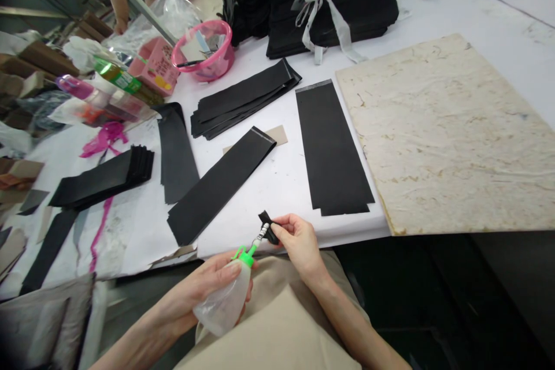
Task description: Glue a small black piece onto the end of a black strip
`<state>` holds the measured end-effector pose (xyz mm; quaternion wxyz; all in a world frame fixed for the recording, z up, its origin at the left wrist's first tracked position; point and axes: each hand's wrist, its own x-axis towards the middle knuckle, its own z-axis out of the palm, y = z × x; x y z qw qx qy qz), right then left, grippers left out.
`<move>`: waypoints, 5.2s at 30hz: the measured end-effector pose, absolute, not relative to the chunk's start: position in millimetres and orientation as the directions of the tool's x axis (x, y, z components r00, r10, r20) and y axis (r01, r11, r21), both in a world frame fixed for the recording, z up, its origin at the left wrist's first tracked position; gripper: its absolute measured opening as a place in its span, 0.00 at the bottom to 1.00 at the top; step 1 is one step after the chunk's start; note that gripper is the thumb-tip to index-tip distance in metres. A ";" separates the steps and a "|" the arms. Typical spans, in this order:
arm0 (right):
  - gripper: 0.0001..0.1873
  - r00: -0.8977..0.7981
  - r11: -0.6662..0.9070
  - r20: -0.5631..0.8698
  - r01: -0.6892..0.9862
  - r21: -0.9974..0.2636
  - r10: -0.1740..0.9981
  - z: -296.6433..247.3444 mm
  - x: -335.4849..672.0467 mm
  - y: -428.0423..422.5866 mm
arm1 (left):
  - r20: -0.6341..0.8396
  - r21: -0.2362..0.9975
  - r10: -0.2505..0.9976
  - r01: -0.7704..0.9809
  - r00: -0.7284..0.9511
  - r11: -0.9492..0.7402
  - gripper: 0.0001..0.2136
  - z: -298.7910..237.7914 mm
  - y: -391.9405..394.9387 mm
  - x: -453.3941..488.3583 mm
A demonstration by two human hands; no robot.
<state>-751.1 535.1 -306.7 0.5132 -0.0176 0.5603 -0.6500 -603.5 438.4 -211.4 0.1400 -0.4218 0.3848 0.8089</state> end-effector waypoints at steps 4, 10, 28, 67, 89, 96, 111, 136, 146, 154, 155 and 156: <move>0.17 -0.466 0.160 -0.560 0.655 -0.739 -0.685 -307.6 -750.7 534.4 | -0.791 0.491 -0.084 -0.548 -0.605 -0.678 0.15 -213.6 437.0 -602.8; 0.17 -0.444 0.169 -0.565 0.663 -0.729 -0.695 -309.4 -750.1 533.8 | -0.797 0.499 -0.102 -0.555 -0.595 -0.665 0.16 -214.6 434.5 -601.0; 0.16 -0.450 0.187 -0.563 0.642 -0.743 -0.693 -311.8 -749.4 531.1 | -0.778 0.512 -0.101 -0.532 -0.621 -0.674 0.15 -223.4 431.3 -597.2; 0.18 -0.438 0.218 -0.571 0.628 -0.747 -0.694 -311.4 -750.3 523.4 | -0.802 0.371 0.031 -0.538 -0.596 -0.757 0.23 -222.6 436.1 -586.4; 0.19 -0.439 0.174 -0.531 0.629 -0.758 -0.724 -308.4 -750.5 523.7 | -0.778 0.453 -0.013 -0.547 -0.628 -0.704 0.25 -226.8 435.9 -589.8; 0.24 -0.505 0.121 -0.547 0.652 -0.749 -0.668 -300.2 -770.1 520.5 | -0.639 0.739 -0.288 -0.467 -0.713 -0.485 0.25 -230.1 406.3 -603.1; 0.19 -0.615 0.158 -0.568 0.590 -0.792 -0.547 -287.0 -775.7 519.0 | 0.215 0.974 -0.929 -0.009 -0.302 0.228 0.23 -296.5 180.5 -680.3; 0.06 -0.630 0.348 0.253 -0.669 -0.657 -0.735 -282.9 -916.8 403.7 | 0.276 0.150 -0.307 -0.275 -0.911 0.950 0.16 -331.6 269.7 -769.7; 0.05 -0.350 0.235 0.386 -0.920 -0.315 -0.853 -313.0 -909.5 365.3 | 0.374 0.188 -0.343 -0.292 -0.862 0.938 0.14 -347.5 269.2 -766.6; 0.10 -0.210 0.163 0.283 -0.970 -0.179 -0.936 -334.9 -901.9 361.1 | 0.357 0.230 -0.356 -0.289 -0.863 0.929 0.12 -349.9 266.2 -763.1; 0.11 -0.202 0.160 0.256 -0.971 -0.177 -0.945 -335.0 -902.2 360.7 | 0.359 0.229 -0.357 -0.289 -0.863 0.930 0.12 -350.5 266.0 -763.1; 0.11 -0.196 0.157 0.226 -0.971 -0.179 -0.954 -334.4 -902.7 360.3 | 0.362 0.228 -0.359 -0.292 -0.860 0.929 0.12 -351.1 266.0 -763.2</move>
